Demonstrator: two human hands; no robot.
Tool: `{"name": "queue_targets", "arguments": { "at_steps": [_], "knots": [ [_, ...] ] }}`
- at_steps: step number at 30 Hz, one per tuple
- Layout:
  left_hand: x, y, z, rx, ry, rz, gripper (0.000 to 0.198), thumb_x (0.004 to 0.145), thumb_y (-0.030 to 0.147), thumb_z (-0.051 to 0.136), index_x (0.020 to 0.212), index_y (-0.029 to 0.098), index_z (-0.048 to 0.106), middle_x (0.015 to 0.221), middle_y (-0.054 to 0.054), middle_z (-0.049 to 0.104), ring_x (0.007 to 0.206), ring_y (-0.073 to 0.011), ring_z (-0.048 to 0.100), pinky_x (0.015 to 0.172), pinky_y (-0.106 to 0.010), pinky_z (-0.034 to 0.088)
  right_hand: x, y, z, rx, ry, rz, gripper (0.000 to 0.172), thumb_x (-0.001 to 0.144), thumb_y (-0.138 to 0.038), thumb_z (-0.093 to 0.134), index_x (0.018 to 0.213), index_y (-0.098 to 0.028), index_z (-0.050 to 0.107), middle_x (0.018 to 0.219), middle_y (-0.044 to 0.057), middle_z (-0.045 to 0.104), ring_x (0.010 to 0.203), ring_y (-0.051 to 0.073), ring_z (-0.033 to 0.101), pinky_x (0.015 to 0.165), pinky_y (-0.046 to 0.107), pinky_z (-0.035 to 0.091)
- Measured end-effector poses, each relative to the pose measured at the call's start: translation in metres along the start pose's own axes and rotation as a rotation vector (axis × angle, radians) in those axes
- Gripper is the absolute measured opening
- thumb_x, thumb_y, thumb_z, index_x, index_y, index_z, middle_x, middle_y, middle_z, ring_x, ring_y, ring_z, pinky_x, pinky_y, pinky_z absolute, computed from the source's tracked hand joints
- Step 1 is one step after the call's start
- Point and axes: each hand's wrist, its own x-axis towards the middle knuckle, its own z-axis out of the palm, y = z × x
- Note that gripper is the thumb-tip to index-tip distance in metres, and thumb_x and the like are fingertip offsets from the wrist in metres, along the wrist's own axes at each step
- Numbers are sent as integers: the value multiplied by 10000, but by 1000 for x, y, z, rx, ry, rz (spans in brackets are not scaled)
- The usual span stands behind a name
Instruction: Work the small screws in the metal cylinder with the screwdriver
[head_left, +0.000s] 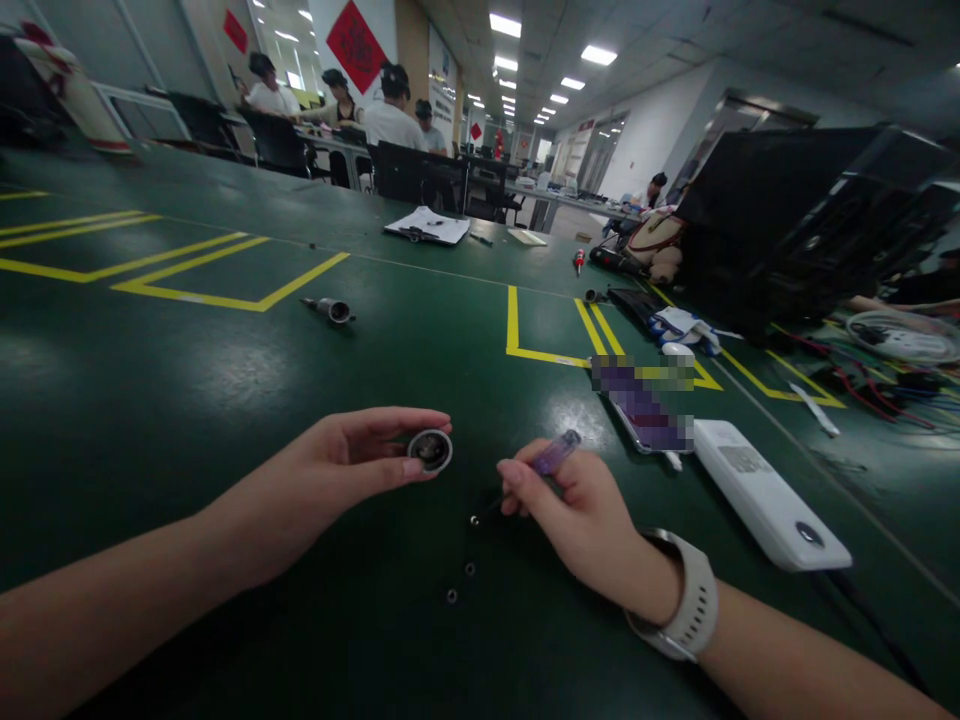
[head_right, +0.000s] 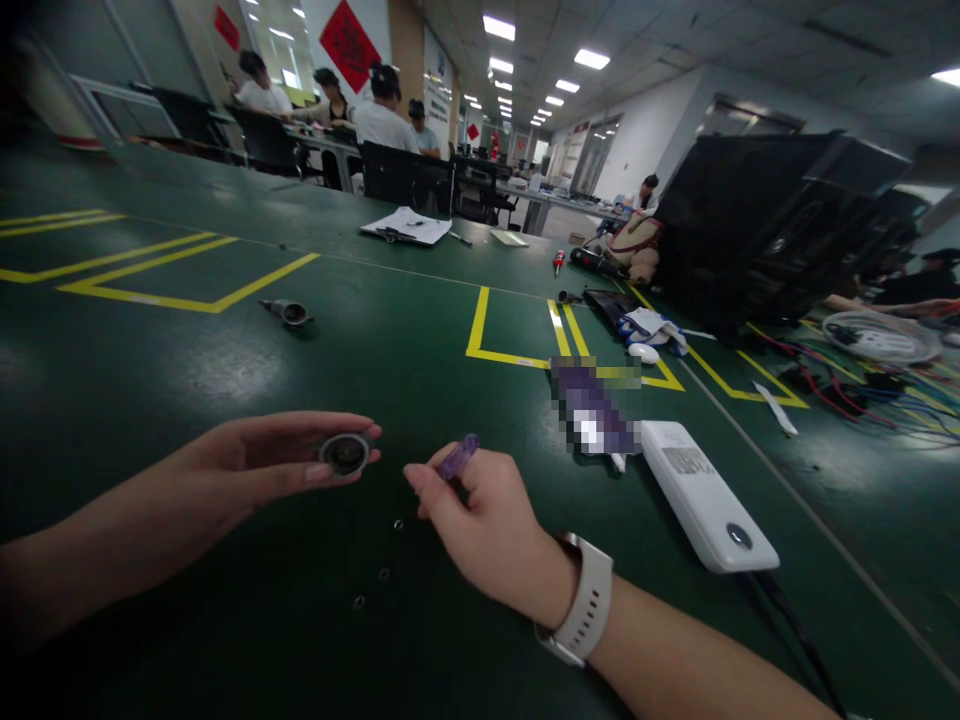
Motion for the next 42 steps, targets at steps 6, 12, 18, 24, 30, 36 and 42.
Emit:
{"name": "queue_targets", "arguments": {
  "at_steps": [6, 12, 18, 24, 30, 36, 42],
  "knots": [
    [-2, -3, 5, 42, -10, -12, 385, 697, 253, 645, 1081, 261, 612, 1050, -2, 687, 1011, -211, 610, 908, -361, 474, 4, 6, 4, 581, 160, 124, 217, 856, -356, 491, 754, -184, 573, 654, 3, 618, 625, 128, 595, 562, 242, 477],
    [-5, -2, 13, 41, 20, 35, 365, 682, 259, 640, 1046, 233, 627, 960, -5, 716, 930, -213, 645, 876, -350, 489, -10, -15, 3, 23, 94, -378, 113, 836, -166, 503, 898, -185, 595, 829, 49, 649, 780, 162, 607, 704, 318, 494],
    [-6, -2, 17, 81, 78, 104, 362, 653, 256, 644, 1013, 220, 643, 952, -3, 716, 935, -217, 642, 860, -344, 502, -12, -20, 8, -456, -11, -736, 85, 831, -137, 501, 896, -136, 556, 821, 85, 660, 780, 168, 607, 803, 351, 491],
    [-5, -3, 21, 66, 127, 85, 319, 628, 249, 648, 941, 193, 669, 865, -12, 727, 861, -216, 663, 821, -338, 520, -14, -21, 14, -670, -65, -792, 106, 849, -185, 501, 798, -139, 581, 773, 71, 656, 756, 168, 596, 861, 363, 467],
    [-4, -5, 22, 38, 144, 98, 292, 630, 231, 641, 914, 173, 675, 842, -20, 727, 842, -208, 667, 812, -336, 522, -16, -27, 16, -696, -62, -799, 103, 833, -181, 525, 790, -125, 601, 739, 60, 655, 721, 162, 572, 885, 362, 454],
    [-4, -3, 24, 19, 146, 88, 283, 624, 221, 645, 903, 184, 680, 807, -6, 731, 841, -207, 669, 817, -335, 524, -17, -26, 18, -757, -39, -888, 124, 835, -181, 509, 772, -141, 609, 749, 59, 671, 692, 161, 565, 916, 396, 436],
    [-4, -2, 25, -13, 154, 71, 296, 619, 206, 648, 911, 174, 685, 834, -17, 736, 829, -204, 674, 808, -320, 527, -17, -23, 21, -795, -40, -918, 90, 825, -160, 525, 765, -141, 591, 746, 59, 661, 710, 166, 574, 945, 441, 399]
  ]
}}
